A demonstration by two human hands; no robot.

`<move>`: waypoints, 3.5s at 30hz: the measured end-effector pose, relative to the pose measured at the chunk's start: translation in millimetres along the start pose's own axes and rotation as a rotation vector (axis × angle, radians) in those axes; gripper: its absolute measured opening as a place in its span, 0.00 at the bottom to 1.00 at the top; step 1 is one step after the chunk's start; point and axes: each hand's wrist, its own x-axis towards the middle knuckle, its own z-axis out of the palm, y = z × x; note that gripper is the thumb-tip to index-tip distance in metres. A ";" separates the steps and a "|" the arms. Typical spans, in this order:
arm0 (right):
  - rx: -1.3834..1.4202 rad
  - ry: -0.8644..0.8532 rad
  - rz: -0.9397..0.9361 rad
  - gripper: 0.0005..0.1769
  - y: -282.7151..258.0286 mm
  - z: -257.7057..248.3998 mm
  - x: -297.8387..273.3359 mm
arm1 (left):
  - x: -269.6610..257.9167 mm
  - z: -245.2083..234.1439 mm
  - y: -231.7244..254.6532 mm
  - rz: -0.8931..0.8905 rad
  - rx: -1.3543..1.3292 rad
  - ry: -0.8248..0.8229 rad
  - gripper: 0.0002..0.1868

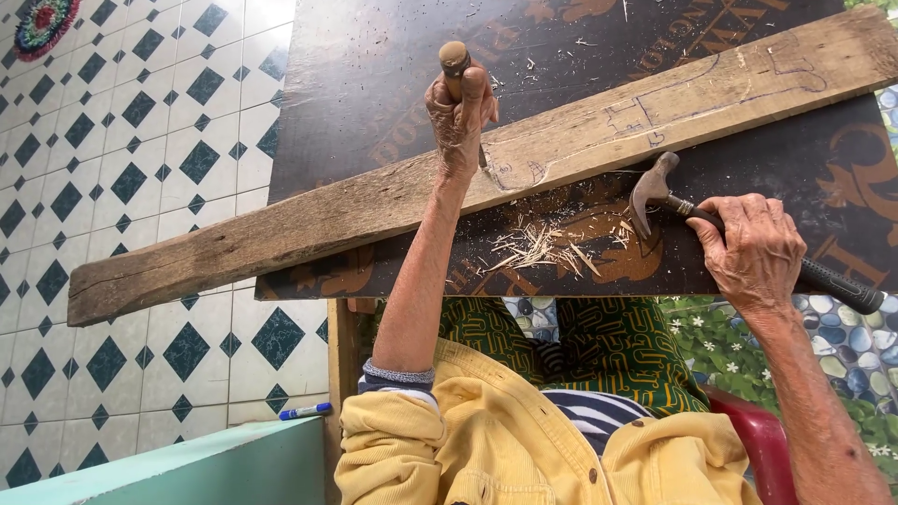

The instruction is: Carving a design into a wooden plank using a chisel and a hammer.

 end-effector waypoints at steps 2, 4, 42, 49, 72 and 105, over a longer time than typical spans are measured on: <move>-0.014 0.005 -0.004 0.11 1.1 1.5 -0.6 | -2.3 -2.6 -7.3 0.011 0.024 0.010 0.26; -0.026 0.011 -0.007 0.11 1.6 2.4 -1.5 | -8.8 -6.7 -17.8 0.022 0.050 0.019 0.26; 0.749 0.219 -0.046 0.23 -63.3 -86.1 159.5 | -21.0 10.2 5.6 -0.123 0.154 0.025 0.16; 0.262 -0.191 -0.361 0.16 -92.0 -89.5 219.1 | -23.7 -3.2 -24.8 -0.095 0.105 0.045 0.11; 0.561 -0.140 -0.299 0.11 -76.2 -62.2 178.9 | -20.6 7.1 0.7 -0.194 0.321 0.030 0.17; -0.052 -0.417 -0.611 0.21 -105.6 -32.0 195.0 | -79.3 -97.4 3.4 -0.149 1.128 -0.087 0.05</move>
